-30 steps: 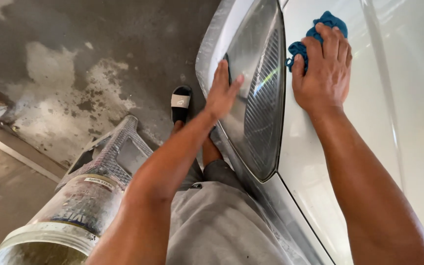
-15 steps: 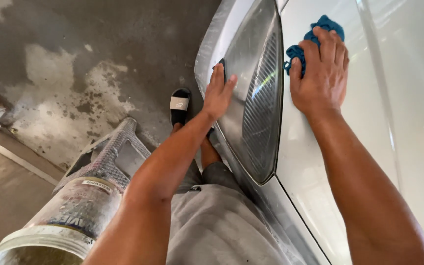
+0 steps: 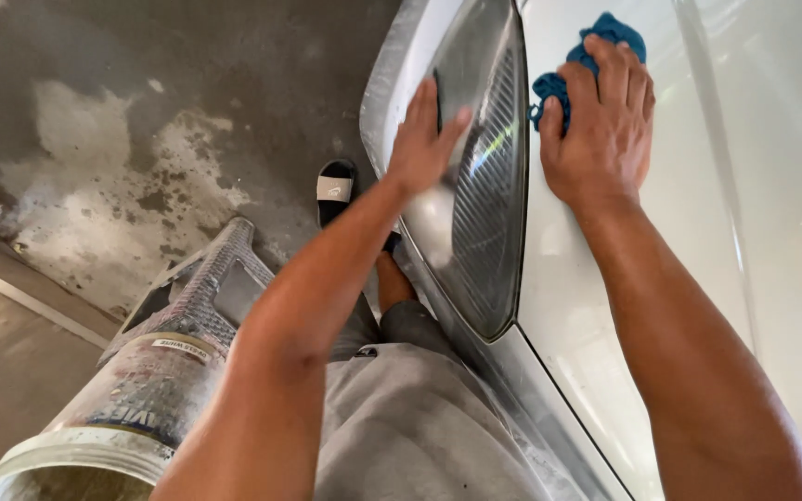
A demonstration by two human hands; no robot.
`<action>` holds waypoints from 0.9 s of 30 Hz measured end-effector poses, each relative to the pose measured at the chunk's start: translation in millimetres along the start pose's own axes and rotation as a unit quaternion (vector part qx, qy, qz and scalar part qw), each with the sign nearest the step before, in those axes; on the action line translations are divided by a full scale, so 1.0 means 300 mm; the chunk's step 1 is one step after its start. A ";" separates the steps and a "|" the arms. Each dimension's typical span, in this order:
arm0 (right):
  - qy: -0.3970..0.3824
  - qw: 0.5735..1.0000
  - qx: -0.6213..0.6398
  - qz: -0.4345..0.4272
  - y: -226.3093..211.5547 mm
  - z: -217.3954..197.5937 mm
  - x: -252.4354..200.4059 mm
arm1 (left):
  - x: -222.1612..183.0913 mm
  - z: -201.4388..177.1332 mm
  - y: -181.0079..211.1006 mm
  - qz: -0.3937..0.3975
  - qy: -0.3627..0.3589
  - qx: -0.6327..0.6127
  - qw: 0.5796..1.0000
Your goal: The person cleans the front headlight of a white car using a blue cloth and a black sanding block. They repeatedly dip the cloth into a bucket of water, then scrub the headlight surface and the surrounding bumper area.
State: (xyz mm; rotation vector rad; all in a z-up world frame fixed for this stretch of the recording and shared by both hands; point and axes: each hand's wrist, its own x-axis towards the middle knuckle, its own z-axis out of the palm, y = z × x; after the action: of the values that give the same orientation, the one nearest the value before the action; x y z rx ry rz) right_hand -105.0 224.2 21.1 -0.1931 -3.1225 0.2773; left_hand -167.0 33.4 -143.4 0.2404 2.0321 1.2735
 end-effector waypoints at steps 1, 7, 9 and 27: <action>-0.001 1.000 -0.002 0.002 0.006 0.005 -0.014 | -0.012 0.034 -0.022 0.000 -0.003 -0.001 1.000; -0.001 1.000 0.001 -0.007 -0.010 -0.004 -0.015 | -0.605 0.072 0.087 0.183 0.011 0.107 0.977; 0.013 1.000 -0.006 -0.010 0.001 0.007 -0.002 | -0.787 0.154 0.043 0.171 -0.077 0.226 0.956; 0.016 1.000 0.004 -0.018 0.002 0.004 -0.005 | -0.699 0.162 0.100 0.180 -0.061 0.282 0.941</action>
State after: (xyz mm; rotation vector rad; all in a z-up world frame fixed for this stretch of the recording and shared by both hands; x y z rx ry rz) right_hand -103.6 224.4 19.8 -0.1384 -3.0900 0.2828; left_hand 11.1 -22.0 -31.8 0.9705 2.2677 0.8112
